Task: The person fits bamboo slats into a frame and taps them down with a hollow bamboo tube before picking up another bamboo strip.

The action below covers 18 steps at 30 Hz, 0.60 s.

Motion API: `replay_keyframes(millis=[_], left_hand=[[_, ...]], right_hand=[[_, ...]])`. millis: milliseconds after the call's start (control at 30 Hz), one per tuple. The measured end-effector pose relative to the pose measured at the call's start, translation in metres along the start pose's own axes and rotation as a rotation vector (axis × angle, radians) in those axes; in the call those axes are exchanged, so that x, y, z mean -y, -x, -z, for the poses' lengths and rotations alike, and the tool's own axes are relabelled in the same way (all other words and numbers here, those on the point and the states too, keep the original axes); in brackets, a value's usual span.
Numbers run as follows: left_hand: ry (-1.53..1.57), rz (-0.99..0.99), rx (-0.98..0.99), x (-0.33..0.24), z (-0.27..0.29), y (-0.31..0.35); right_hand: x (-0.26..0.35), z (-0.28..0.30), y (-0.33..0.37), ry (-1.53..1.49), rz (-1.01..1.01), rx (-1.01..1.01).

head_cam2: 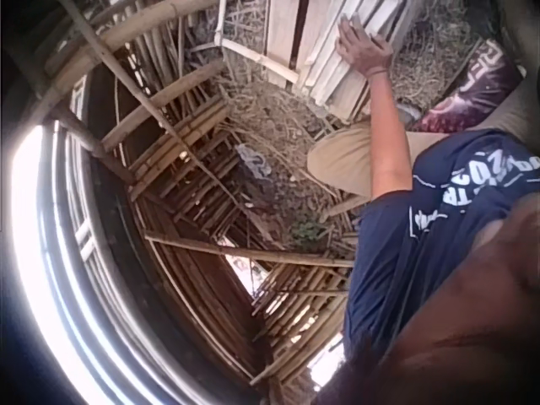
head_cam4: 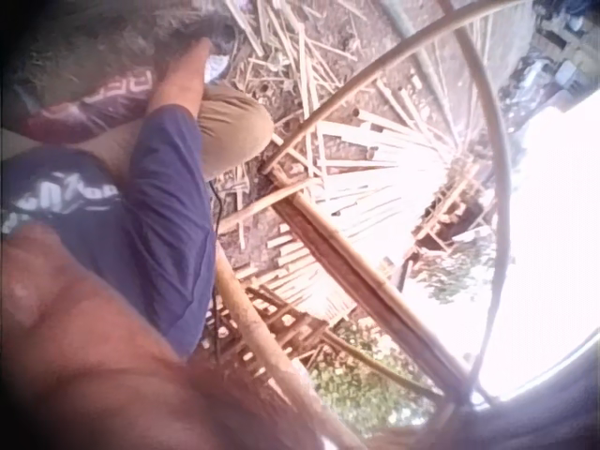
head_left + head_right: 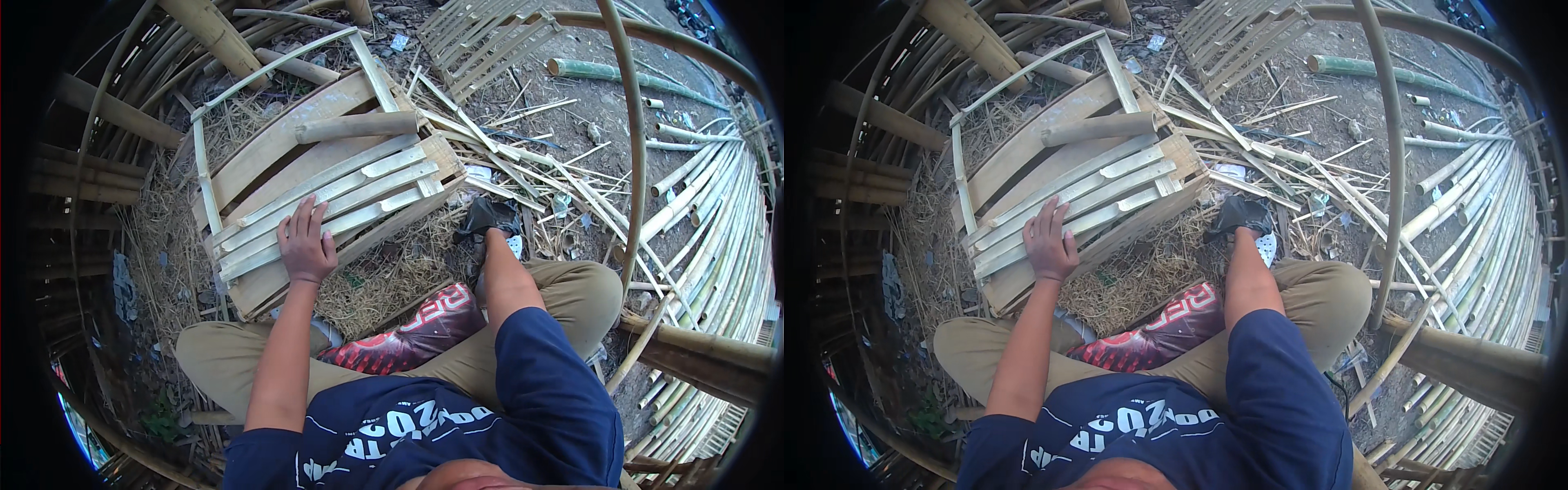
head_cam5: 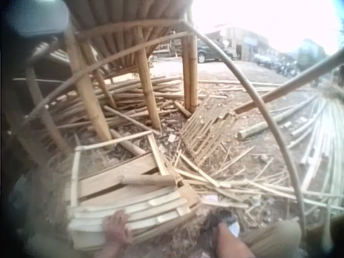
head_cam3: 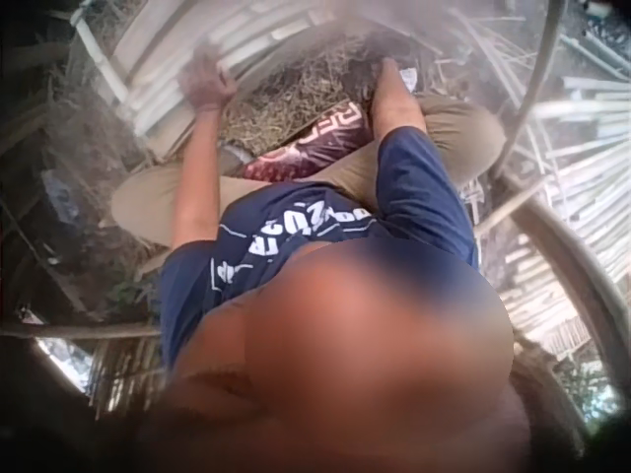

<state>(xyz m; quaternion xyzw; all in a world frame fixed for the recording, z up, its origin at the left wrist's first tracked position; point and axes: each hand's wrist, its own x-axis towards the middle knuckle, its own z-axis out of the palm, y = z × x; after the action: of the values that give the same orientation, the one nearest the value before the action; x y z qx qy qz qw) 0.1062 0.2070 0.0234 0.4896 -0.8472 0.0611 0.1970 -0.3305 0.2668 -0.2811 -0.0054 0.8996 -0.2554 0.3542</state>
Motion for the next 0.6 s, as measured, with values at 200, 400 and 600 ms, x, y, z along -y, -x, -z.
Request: replay_keyframes(millis=[200, 400, 600], left_hand=[[-0.043, 0.019, 0.019, 0.013, 0.01, 0.017], [0.119, -0.015, -0.073, -0.021, -0.017, -0.011], [-0.027, 0.003, -0.042, 0.024, 0.003, 0.025]], right_hand=[[-0.014, -0.03, 0.007, 0.109, -0.001, 0.178], [-0.035, 0.048, -0.128, 0.334, -0.145, 0.781], [0.041, 0.031, 0.075, 1.277, -0.199, 1.135]])
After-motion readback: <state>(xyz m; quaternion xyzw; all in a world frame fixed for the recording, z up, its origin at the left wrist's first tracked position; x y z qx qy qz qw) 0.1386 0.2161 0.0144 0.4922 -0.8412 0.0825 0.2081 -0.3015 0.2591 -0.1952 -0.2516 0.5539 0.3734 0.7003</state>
